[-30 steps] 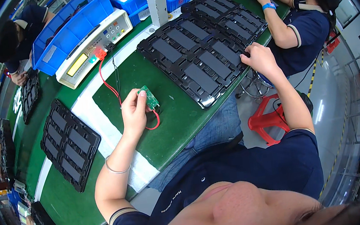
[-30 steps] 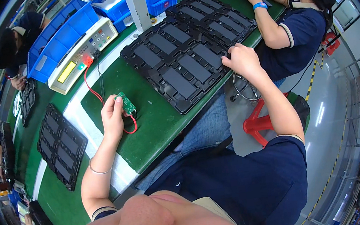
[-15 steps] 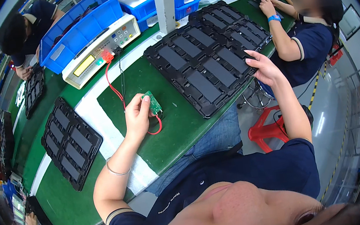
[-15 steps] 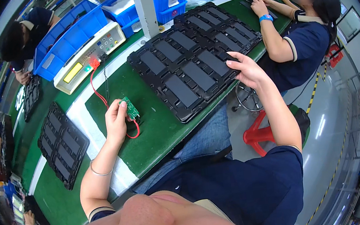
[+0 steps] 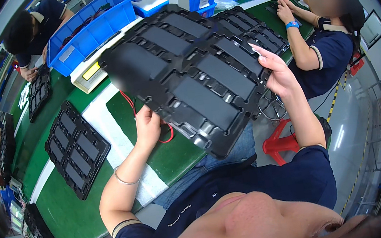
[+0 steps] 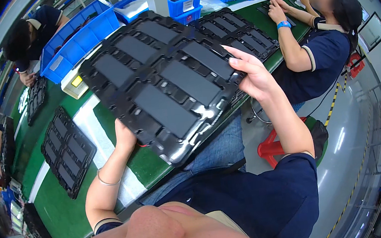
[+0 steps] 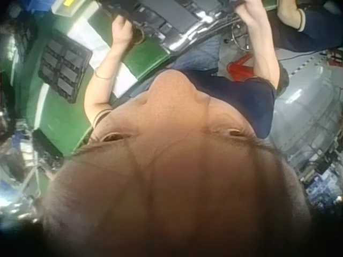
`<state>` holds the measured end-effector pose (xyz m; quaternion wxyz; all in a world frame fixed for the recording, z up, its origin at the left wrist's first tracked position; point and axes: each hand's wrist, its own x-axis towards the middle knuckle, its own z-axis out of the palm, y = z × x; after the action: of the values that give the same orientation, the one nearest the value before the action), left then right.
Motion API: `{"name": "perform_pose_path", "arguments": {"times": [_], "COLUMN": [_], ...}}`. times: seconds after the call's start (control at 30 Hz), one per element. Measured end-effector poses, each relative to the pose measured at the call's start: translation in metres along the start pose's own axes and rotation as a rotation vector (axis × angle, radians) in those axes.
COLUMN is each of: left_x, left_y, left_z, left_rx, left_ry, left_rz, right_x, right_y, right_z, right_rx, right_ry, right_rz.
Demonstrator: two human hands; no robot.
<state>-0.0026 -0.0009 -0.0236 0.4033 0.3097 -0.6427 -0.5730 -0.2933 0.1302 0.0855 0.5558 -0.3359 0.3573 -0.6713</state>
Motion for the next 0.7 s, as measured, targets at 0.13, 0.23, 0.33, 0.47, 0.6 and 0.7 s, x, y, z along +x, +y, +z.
{"name": "perform_pose_path", "arguments": {"times": [0.13,0.23,0.33,0.47,0.6,0.7], "left_x": [0.004,-0.002,-0.001,-0.002,-0.001,-0.001], "left_y": [-0.035,-0.044,0.020,0.021,0.015,0.020], "left_z": [-0.013,-0.021,0.004,0.003,0.001,0.004], "left_rx": [0.216,0.311,0.105,0.020,-0.005,-0.008], "left_ry": [-0.074,-0.119,-0.069,-0.069,-0.090,-0.105], "left_rz": [0.232,0.019,0.025,0.021,0.053,0.034], "right_x": [0.042,0.086,0.134,0.204,0.259,0.292], "right_y": [0.001,0.006,0.005,0.019,0.029,0.033], "right_z": [0.042,0.071,0.086,0.122,0.143,0.141], "right_rx": [-0.012,0.011,0.055,0.184,0.229,0.198], "right_ry": [-0.153,-0.243,-0.229,-0.038,0.000,0.040], "right_rz": [-0.005,0.008,-0.067,-0.106,-0.145,-0.156]}}
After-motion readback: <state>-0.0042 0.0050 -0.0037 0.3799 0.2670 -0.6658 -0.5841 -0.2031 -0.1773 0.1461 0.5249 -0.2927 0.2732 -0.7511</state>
